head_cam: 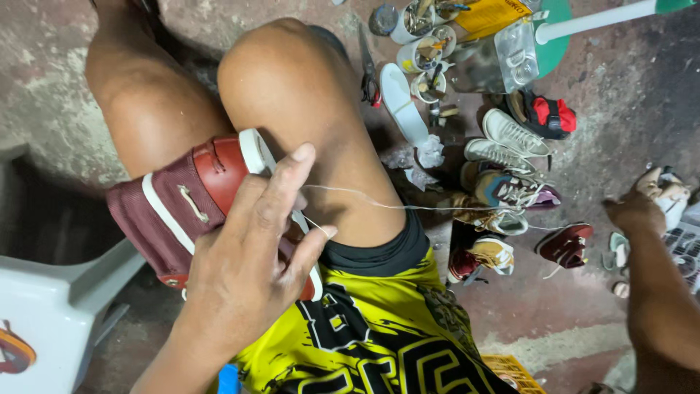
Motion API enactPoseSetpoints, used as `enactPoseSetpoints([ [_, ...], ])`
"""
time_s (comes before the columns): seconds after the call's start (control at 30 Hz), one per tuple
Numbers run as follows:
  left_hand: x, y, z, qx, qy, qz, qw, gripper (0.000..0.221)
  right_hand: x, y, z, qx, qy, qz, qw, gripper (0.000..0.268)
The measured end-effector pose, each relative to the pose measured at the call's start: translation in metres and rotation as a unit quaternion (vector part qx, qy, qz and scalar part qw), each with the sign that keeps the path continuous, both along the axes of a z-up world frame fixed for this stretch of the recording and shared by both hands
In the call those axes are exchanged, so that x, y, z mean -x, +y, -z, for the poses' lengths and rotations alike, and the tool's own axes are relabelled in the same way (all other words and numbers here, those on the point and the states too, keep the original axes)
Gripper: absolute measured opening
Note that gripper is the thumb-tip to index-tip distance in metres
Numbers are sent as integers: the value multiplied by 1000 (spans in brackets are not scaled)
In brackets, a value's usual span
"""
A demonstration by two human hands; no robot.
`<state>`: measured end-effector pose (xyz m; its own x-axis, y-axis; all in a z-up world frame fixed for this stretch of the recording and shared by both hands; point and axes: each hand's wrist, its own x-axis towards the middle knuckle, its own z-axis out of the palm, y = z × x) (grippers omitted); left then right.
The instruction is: The person stitches the sole of a shoe using a needle and thread, pulling the thread through the sole and upper by hand while supporting the shoe on their lap.
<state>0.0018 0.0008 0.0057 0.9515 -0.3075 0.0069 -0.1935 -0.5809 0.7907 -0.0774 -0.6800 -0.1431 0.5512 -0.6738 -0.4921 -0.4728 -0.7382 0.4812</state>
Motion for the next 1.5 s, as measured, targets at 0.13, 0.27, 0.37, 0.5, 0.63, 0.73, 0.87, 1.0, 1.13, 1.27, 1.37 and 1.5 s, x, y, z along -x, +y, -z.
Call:
enactPoseSetpoints([
  [0.13,-3,-2,-2,18,1,0,1000,80,-38,61,5,-140,-245,-45,958,41],
  [0.27,-5,-4,-5,24,16,-15,999,80,-95,249,-15,-519,-384,-357,675,15],
  [0.37,-4,-5,-10,21,15,-21,999,81,-91,375,-64,-452,-230,-283,815,40],
  [0.5,-5,-3,-7,54,14,-25,998,79,-105,458,-101,-561,-224,-369,706,38],
  [0.63,24,23,-2,44,-95,-125,987,49,-104,472,-111,-722,-213,-227,618,40],
  [0.73,39,66,6,157,-54,-301,939,13,-108,465,-116,-825,-180,-19,535,45],
  [0.87,47,87,38,146,135,-331,922,15,-98,472,-120,-812,-140,3,566,55],
  [1.0,39,101,61,156,135,-85,975,14,-89,500,-107,-808,-160,16,566,77],
  [1.13,40,96,72,160,114,-93,976,16,-94,514,-100,-791,-201,21,577,82],
  [1.27,58,96,83,338,138,-224,904,20,-96,517,-96,-790,-208,-6,577,82],
  [1.37,60,104,84,602,149,-254,742,24,-97,518,-97,-760,-199,-13,618,85],
  [1.5,54,98,69,401,146,-299,854,18,-99,519,-99,-736,-200,-44,646,85],
])
